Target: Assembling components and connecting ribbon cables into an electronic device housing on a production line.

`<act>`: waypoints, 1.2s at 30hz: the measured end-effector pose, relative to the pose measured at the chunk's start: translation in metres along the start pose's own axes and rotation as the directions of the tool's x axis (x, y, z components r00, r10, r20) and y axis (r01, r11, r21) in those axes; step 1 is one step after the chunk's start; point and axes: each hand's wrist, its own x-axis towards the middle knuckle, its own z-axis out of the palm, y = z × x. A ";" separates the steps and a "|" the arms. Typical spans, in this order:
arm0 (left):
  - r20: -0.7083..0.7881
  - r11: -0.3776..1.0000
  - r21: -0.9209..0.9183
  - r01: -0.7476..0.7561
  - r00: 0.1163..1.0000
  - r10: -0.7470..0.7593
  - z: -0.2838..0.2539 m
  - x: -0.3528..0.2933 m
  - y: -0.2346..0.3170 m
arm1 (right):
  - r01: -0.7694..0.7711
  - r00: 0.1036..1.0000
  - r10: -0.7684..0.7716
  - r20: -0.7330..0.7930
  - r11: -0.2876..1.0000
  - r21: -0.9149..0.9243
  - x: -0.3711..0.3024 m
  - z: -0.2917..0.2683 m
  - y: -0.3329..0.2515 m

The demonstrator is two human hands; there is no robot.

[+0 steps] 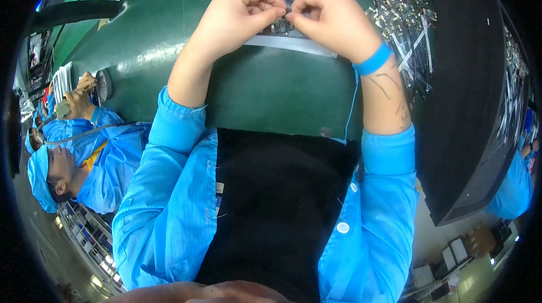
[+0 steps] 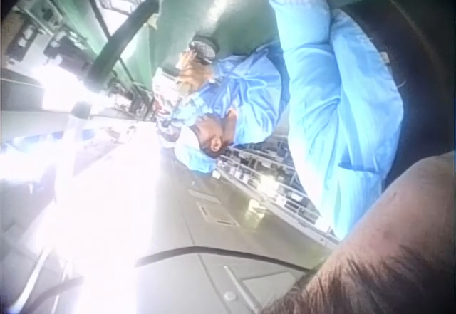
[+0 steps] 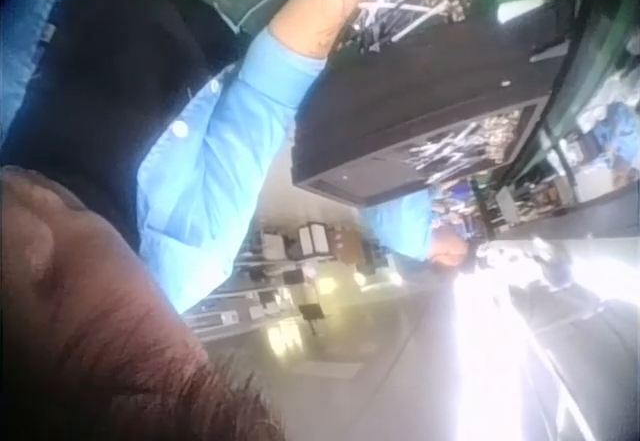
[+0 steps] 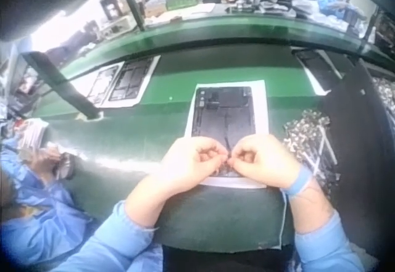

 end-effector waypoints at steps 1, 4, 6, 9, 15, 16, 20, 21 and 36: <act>-0.003 1.000 -0.002 0.004 1.000 -0.004 -0.003 -0.002 -0.003 | 0.001 1.000 -0.001 0.005 1.000 0.000 0.000 0.004 -0.004; 0.005 0.986 0.156 -0.060 0.998 0.060 -0.006 -0.001 -0.012 | 0.102 0.990 -0.116 -0.078 0.982 -0.159 -0.002 0.014 -0.013; -0.053 0.976 0.191 -0.109 0.991 0.121 -0.003 -0.001 -0.016 | 0.104 0.990 -0.124 -0.073 0.967 -0.235 -0.007 0.014 -0.011; 0.021 0.971 0.189 -0.144 0.990 0.142 -0.002 -0.006 -0.006 | 0.108 0.988 -0.137 -0.074 0.945 -0.309 -0.016 0.013 -0.008; 0.092 0.890 0.321 -0.324 0.946 0.311 0.014 -0.006 -0.014 | 0.083 0.990 -0.111 -0.083 0.953 -0.293 -0.021 0.006 -0.010; 0.094 0.891 0.320 -0.321 0.947 0.308 0.014 -0.006 -0.013 | 0.083 0.990 -0.112 -0.084 0.954 -0.290 -0.022 0.005 -0.009; 0.076 0.902 0.329 -0.278 0.960 0.268 0.018 -0.006 -0.015 | 0.107 0.985 -0.142 -0.099 0.949 -0.297 -0.021 0.007 -0.002; 0.058 0.896 0.334 -0.294 0.955 0.292 0.018 -0.006 -0.015 | 0.078 0.989 -0.109 -0.103 0.960 -0.271 -0.020 0.006 0.000; 0.058 0.920 0.292 -0.260 0.965 0.254 0.018 -0.001 -0.012 | 0.069 0.990 -0.092 -0.103 0.977 -0.203 -0.022 -0.001 0.005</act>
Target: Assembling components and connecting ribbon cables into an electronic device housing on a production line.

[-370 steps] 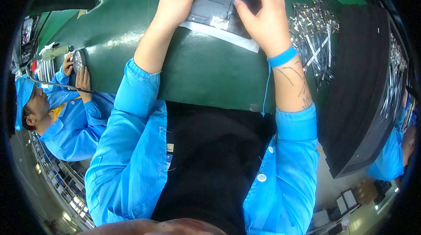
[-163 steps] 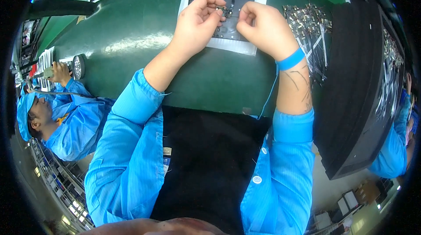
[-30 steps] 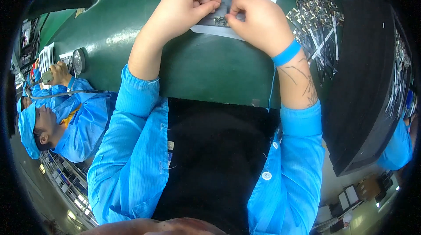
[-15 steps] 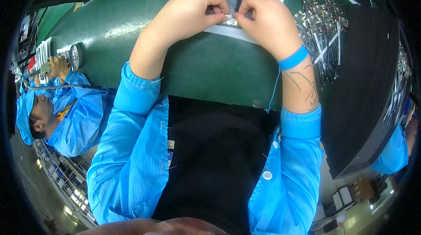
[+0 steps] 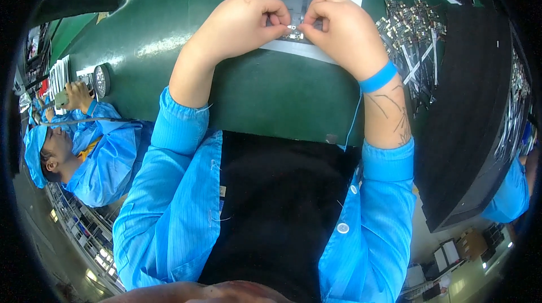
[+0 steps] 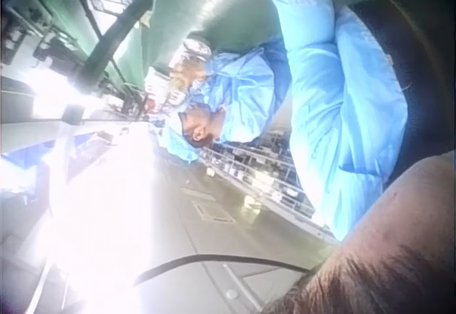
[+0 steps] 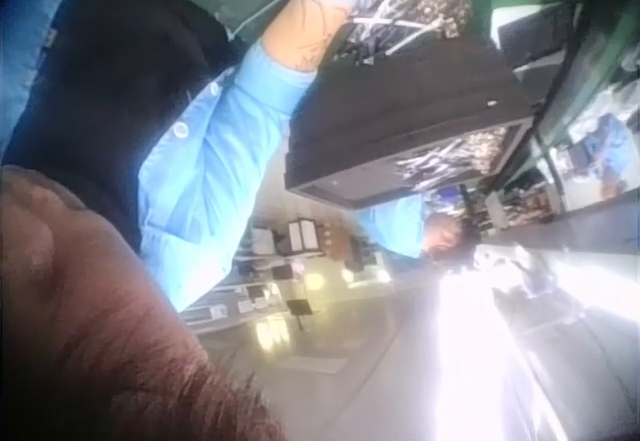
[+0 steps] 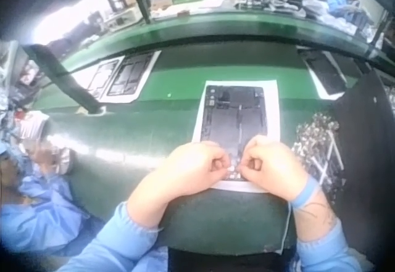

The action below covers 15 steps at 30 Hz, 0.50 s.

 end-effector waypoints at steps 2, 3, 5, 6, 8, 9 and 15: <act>-0.005 1.000 0.022 0.007 1.000 -0.007 0.000 0.000 0.000 | 0.007 1.000 -0.007 0.006 1.000 0.007 0.000 0.001 -0.001; -0.007 0.999 0.043 0.015 1.000 -0.014 0.000 0.000 0.000 | -0.011 1.000 0.011 0.021 1.000 0.005 0.001 0.000 -0.002; 0.007 0.999 0.017 0.028 1.000 -0.028 -0.001 0.001 0.000 | -0.024 0.999 0.024 0.032 1.000 -0.002 0.001 -0.001 -0.003; 0.026 0.999 -0.009 0.044 0.999 -0.044 -0.002 0.001 0.001 | -0.008 0.999 0.007 0.041 1.000 0.015 0.000 -0.002 -0.004; 0.027 1.000 0.007 0.016 1.000 -0.016 -0.001 -0.001 0.000 | 0.000 0.998 -0.001 0.062 1.000 0.014 -0.002 -0.004 -0.007; 0.033 1.000 0.021 -0.009 0.999 0.009 -0.001 -0.001 0.000 | 0.006 0.998 -0.006 0.059 1.000 0.012 0.000 -0.005 -0.007; 0.024 0.999 0.040 -0.017 1.000 0.016 0.004 0.001 0.002 | 0.015 0.996 -0.013 0.088 1.000 -0.023 -0.003 -0.007 0.000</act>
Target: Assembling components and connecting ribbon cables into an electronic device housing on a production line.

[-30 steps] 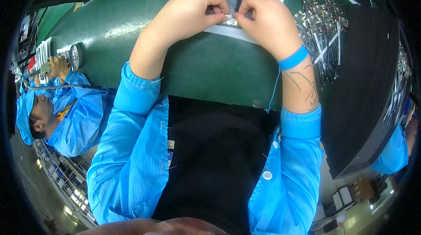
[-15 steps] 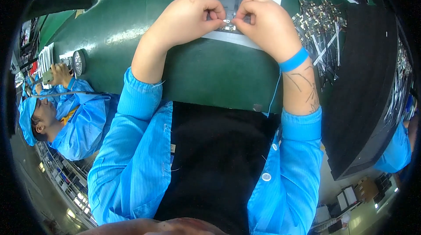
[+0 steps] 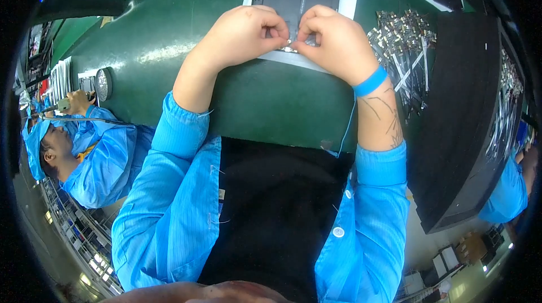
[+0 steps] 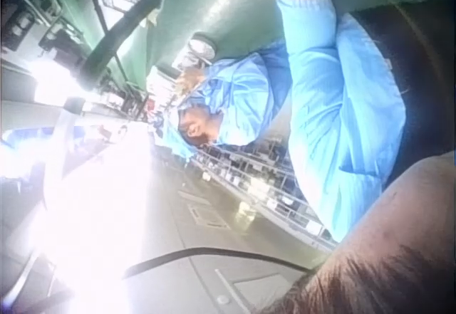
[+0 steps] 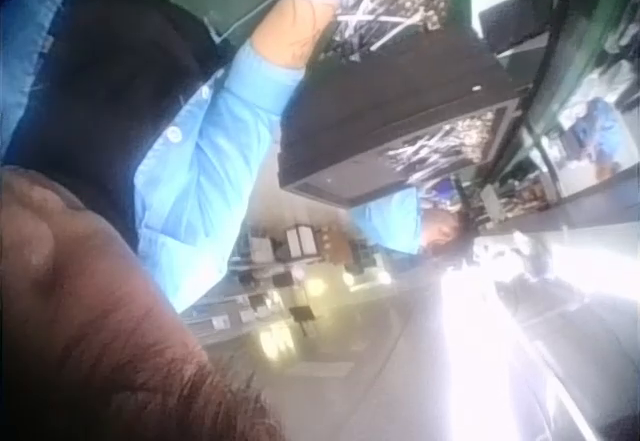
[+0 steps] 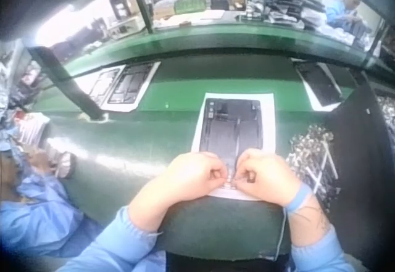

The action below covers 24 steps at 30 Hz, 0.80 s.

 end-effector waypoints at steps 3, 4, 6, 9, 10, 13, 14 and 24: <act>0.032 1.000 -0.022 -0.001 0.999 0.002 -0.002 0.000 0.002 | 0.005 1.000 -0.005 -0.011 0.999 0.035 -0.002 0.003 0.001; 0.034 1.000 -0.021 -0.003 0.999 0.003 -0.002 -0.001 0.004 | 0.005 1.000 -0.004 -0.014 0.999 0.036 -0.003 0.003 0.001; 0.020 1.000 0.016 -0.006 1.000 0.006 -0.001 0.000 0.006 | 0.023 0.999 -0.020 -0.038 0.997 0.070 -0.005 0.005 0.001; -0.008 0.999 0.031 -0.031 0.999 0.031 0.003 -0.001 0.004 | 0.002 1.000 -0.002 -0.002 0.998 0.067 -0.003 0.001 0.000; -0.009 0.999 0.031 -0.031 0.999 0.031 0.004 0.000 0.003 | 0.003 1.000 -0.003 -0.002 0.998 0.066 -0.002 0.002 0.001; -0.010 1.000 0.019 -0.011 1.000 0.011 0.006 0.000 0.001 | 0.013 1.000 -0.013 0.004 0.997 0.075 -0.002 0.002 0.005; -0.010 0.999 0.027 -0.027 1.000 0.027 0.006 0.001 0.001 | 0.018 1.000 -0.018 0.010 0.998 0.065 -0.003 0.002 0.006; -0.067 0.988 -0.155 0.006 0.998 -0.017 -0.001 0.003 -0.010 | 0.082 0.996 -0.083 0.017 0.995 0.066 -0.003 0.004 0.007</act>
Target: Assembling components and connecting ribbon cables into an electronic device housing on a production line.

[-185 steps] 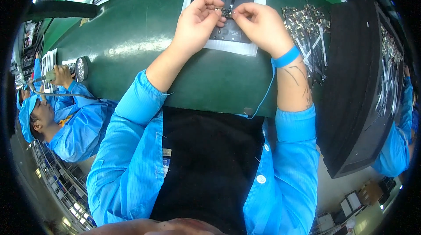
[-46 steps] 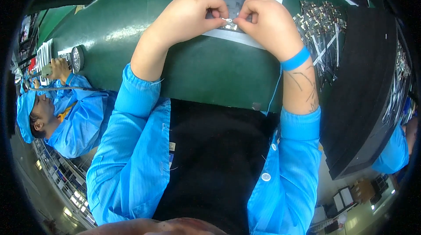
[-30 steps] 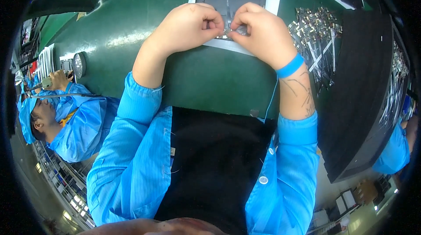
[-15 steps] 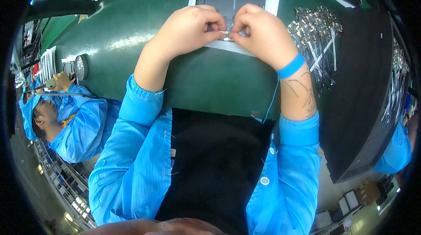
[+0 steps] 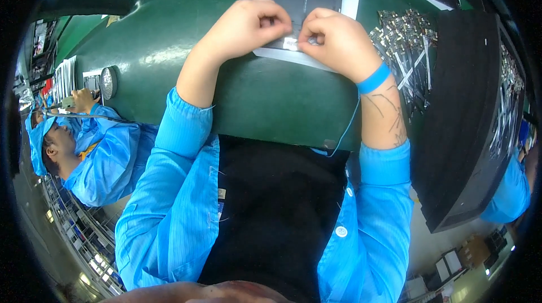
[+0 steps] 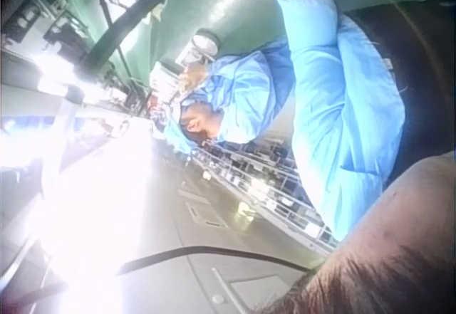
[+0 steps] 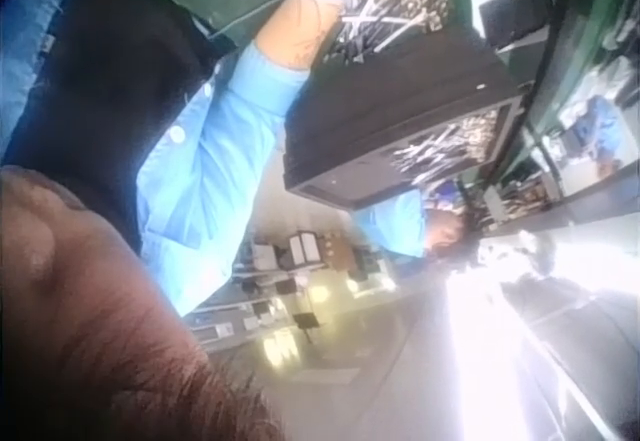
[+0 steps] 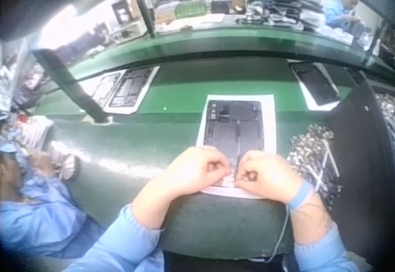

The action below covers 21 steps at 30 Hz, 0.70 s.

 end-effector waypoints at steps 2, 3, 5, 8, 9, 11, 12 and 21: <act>-0.148 0.999 0.006 0.045 0.988 -0.044 -0.002 0.002 0.000 | 0.011 1.000 -0.011 0.010 1.000 0.003 0.000 0.000 0.003; -0.295 0.996 0.004 0.091 0.952 -0.086 -0.003 0.004 -0.001 | 0.025 0.999 -0.025 0.022 1.000 0.004 0.001 0.000 0.005; -0.446 0.978 0.092 0.188 0.886 -0.128 -0.007 0.006 -0.010 | 0.015 0.999 -0.016 0.034 0.999 0.033 0.002 -0.005 0.001; -0.433 0.913 0.133 0.386 0.851 -0.297 -0.015 0.002 -0.013 | -0.028 0.999 0.019 0.048 0.981 0.191 0.001 -0.012 0.005; -0.382 0.861 0.151 0.486 0.832 -0.403 -0.018 0.001 -0.011 | -0.064 0.997 0.048 0.056 0.945 0.322 0.002 -0.014 0.009; -0.316 0.845 0.157 0.512 0.836 -0.448 -0.022 0.003 -0.003 | -0.057 0.998 0.069 -0.009 0.890 0.451 -0.004 -0.014 0.022; -0.246 0.819 0.168 0.549 0.828 -0.504 -0.024 0.004 0.001 | -0.042 0.994 0.095 -0.061 0.812 0.582 -0.007 -0.012 0.027; -0.321 0.910 0.083 0.407 0.875 -0.363 -0.013 0.003 -0.003 | -0.196 0.969 0.239 -0.064 0.900 0.390 -0.002 -0.004 0.031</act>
